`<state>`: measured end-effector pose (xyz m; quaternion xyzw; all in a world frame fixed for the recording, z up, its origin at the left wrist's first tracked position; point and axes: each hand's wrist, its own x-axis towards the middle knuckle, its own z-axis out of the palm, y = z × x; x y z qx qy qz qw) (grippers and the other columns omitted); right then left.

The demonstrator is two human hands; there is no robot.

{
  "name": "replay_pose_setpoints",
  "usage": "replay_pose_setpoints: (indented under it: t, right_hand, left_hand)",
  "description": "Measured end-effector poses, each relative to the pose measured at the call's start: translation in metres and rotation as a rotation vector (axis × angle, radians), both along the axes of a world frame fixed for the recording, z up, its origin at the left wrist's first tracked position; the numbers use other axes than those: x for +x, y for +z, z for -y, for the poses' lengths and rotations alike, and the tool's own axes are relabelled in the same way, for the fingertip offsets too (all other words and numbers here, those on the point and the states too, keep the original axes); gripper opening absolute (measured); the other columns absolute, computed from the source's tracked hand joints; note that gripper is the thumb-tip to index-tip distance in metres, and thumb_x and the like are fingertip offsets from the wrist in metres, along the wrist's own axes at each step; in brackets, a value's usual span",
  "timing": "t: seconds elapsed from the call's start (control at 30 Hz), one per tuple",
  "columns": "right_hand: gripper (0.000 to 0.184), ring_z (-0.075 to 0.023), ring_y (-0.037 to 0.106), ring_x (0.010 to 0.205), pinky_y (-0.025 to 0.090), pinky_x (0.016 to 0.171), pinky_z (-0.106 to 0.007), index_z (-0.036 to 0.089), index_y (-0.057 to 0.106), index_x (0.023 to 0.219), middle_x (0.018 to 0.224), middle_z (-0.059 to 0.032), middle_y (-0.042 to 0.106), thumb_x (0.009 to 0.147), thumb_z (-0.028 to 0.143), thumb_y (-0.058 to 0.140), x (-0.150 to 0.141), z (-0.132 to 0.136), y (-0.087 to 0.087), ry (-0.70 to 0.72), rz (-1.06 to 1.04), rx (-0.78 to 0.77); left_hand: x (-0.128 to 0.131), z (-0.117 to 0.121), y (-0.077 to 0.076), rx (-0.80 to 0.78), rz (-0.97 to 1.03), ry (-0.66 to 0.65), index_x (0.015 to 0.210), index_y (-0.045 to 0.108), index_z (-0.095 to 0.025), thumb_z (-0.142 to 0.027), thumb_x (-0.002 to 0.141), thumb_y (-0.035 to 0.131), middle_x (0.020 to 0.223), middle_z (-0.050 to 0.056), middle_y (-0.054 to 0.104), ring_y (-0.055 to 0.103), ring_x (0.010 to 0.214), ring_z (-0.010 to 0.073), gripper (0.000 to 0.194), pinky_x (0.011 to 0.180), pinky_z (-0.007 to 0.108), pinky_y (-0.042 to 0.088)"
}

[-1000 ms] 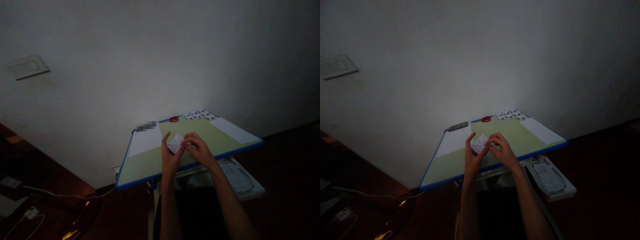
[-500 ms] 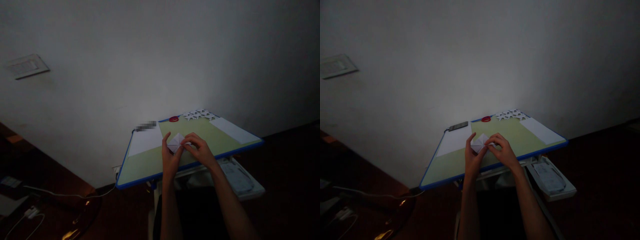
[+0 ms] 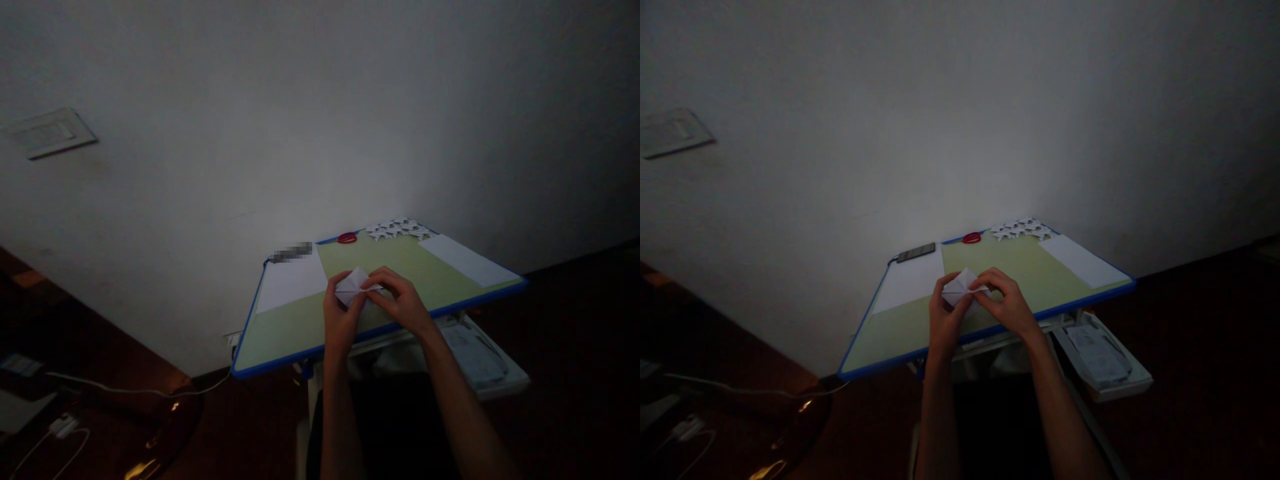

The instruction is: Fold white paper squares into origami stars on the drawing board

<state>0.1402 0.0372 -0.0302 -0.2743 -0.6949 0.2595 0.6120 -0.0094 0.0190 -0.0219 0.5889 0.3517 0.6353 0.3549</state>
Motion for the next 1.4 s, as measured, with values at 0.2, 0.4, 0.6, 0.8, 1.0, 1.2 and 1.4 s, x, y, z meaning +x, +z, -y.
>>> replay_pose_setpoints:
  t: [0.2,0.4,0.6,0.8,1.0,1.2,1.4]
  right_hand:
    - [0.008,-0.0218,0.063,0.092,0.05,0.079,-0.034,0.023,0.073,0.093,0.094,-0.0054,0.064,0.09,0.03,0.069,-0.0001,-0.0033,-0.0027,-0.006,0.003,0.004]
    - [0.006,-0.0214,0.063,0.092,0.05,0.078,-0.034,0.023,0.073,0.092,0.094,-0.005,0.064,0.09,0.027,0.069,-0.0005,-0.0037,-0.004,-0.018,0.001,0.004]
    - [0.007,-0.0217,0.062,0.092,0.051,0.078,-0.034,0.023,0.072,0.092,0.095,-0.0056,0.063,0.089,0.029,0.07,-0.0012,-0.0048,-0.006,-0.03,0.001,-0.01]
    - [0.005,-0.0212,0.062,0.092,0.05,0.079,-0.033,0.023,0.07,0.091,0.095,-0.0044,0.062,0.088,0.027,0.071,-0.0001,-0.0071,-0.0066,-0.01,-0.019,-0.046]
    - [0.005,-0.0214,0.062,0.096,0.05,0.081,-0.032,0.023,0.07,0.091,0.098,-0.0045,0.062,0.088,0.027,0.07,0.0001,-0.0064,-0.0061,0.013,-0.022,-0.053]
    - [0.005,-0.021,0.061,0.093,0.049,0.08,-0.032,0.023,0.067,0.09,0.095,-0.0036,0.062,0.087,0.024,0.07,-0.001,-0.0061,-0.0067,-0.025,-0.035,-0.055]
    - [0.004,-0.021,0.06,0.092,0.05,0.081,-0.033,0.023,0.066,0.088,0.094,-0.0034,0.06,0.087,0.025,0.069,-0.0013,-0.0065,-0.0072,-0.019,-0.028,-0.042]
  left_hand:
    - [-0.0001,-0.0004,-0.0002,0.019,-0.016,0.033,0.115,0.062,-0.018,-0.025,0.078,0.074,0.101,0.006,0.072,0.068,0.091,0.0223,0.039,0.082,0.033,0.053]
    - [-0.0004,0.0006,0.0019,0.015,-0.026,0.032,0.115,0.063,-0.018,-0.024,0.079,0.072,0.101,0.006,0.072,0.067,0.091,0.0224,0.037,0.082,0.033,0.052]
    - [-0.0013,-0.0034,-0.004,0.006,-0.021,0.037,0.117,0.065,-0.019,-0.023,0.082,0.068,0.104,0.007,0.072,0.067,0.094,0.0237,0.036,0.085,0.035,0.052]
    - [-0.0014,-0.005,-0.0053,-0.007,0.002,0.002,0.117,0.066,-0.02,-0.021,0.081,0.065,0.101,0.006,0.073,0.069,0.093,0.0236,0.036,0.084,0.035,0.053]
    - [-0.0009,-0.0041,-0.0038,-0.007,0.001,0.018,0.117,0.067,-0.019,-0.024,0.081,0.067,0.104,0.006,0.073,0.068,0.095,0.0238,0.036,0.086,0.035,0.053]
    - [0.0011,-0.0035,-0.0018,-0.02,0.009,0.018,0.117,0.066,-0.019,-0.027,0.082,0.069,0.104,0.007,0.073,0.069,0.095,0.0243,0.036,0.085,0.036,0.054]
    - [0.0016,-0.0023,0.0001,0.004,-0.012,0.031,0.116,0.067,-0.019,-0.031,0.083,0.072,0.107,0.008,0.073,0.069,0.098,0.0247,0.036,0.09,0.038,0.053]
